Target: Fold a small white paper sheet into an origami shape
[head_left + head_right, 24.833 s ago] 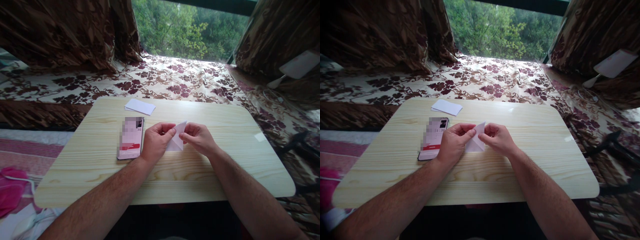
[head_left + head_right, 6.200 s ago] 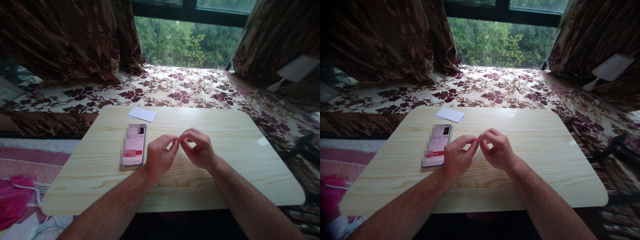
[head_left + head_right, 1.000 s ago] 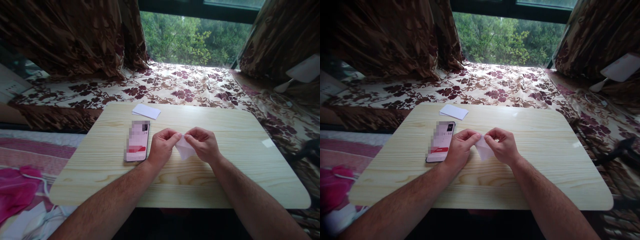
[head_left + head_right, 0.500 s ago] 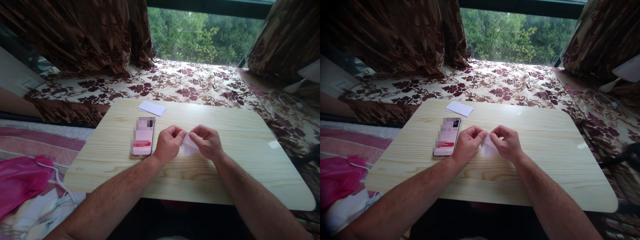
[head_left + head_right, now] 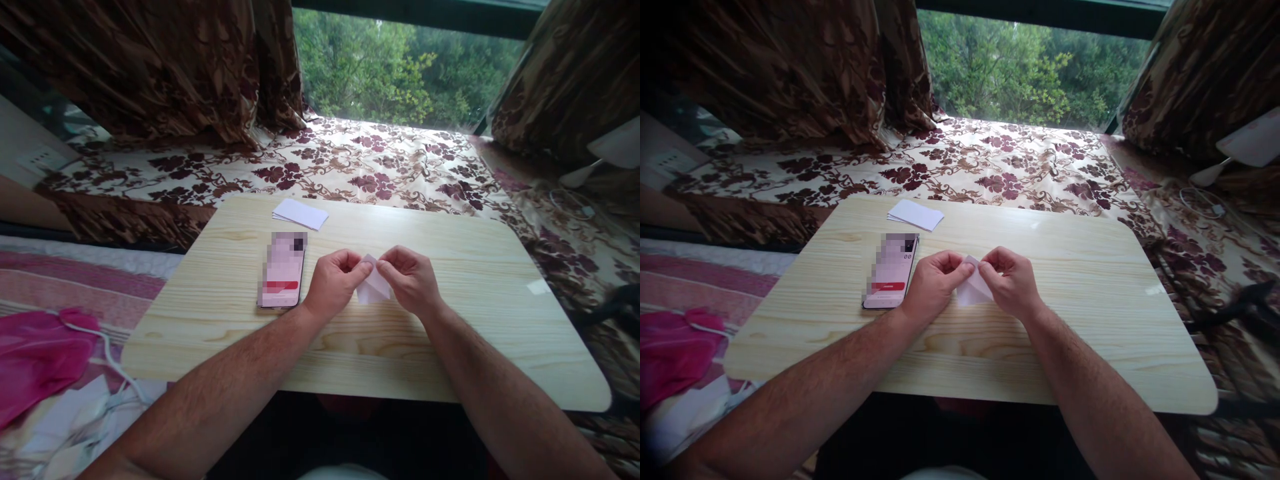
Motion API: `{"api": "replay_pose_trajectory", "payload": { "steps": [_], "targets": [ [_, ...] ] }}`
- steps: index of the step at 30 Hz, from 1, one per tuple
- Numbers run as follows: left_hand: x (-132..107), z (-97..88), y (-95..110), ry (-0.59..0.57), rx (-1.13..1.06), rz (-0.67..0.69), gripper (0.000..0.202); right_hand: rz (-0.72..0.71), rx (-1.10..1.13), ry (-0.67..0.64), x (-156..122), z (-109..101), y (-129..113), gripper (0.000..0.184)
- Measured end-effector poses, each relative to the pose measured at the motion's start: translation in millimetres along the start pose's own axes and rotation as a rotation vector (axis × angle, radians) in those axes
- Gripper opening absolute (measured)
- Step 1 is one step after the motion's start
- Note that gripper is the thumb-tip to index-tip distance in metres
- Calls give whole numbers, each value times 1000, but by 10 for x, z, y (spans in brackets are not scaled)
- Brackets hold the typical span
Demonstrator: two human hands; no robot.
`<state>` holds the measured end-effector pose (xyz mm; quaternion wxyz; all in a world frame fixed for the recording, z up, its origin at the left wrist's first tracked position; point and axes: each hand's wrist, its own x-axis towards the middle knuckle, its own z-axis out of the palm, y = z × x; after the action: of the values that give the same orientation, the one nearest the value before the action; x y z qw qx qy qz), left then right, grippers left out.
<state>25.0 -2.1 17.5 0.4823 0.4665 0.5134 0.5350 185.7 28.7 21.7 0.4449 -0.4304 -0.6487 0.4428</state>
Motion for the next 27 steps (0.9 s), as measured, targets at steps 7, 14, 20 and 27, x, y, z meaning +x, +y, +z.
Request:
{"api": "replay_pose_trajectory", "payload": {
  "steps": [7,14,20,27],
  "targets": [
    [11,-4,-15,31,-106,-63,30,35,9,-79,-7,-4,-11,12],
    [17,-4,-1,32,-131,-89,30,14,2,-49,-6,-4,-6,13],
    [24,-31,-32,64,-143,-84,31,1,34,44,-2,-14,-1,14],
    [24,-29,-28,73,-178,-80,31,26,51,55,11,-24,-23,15]
  ]
}}
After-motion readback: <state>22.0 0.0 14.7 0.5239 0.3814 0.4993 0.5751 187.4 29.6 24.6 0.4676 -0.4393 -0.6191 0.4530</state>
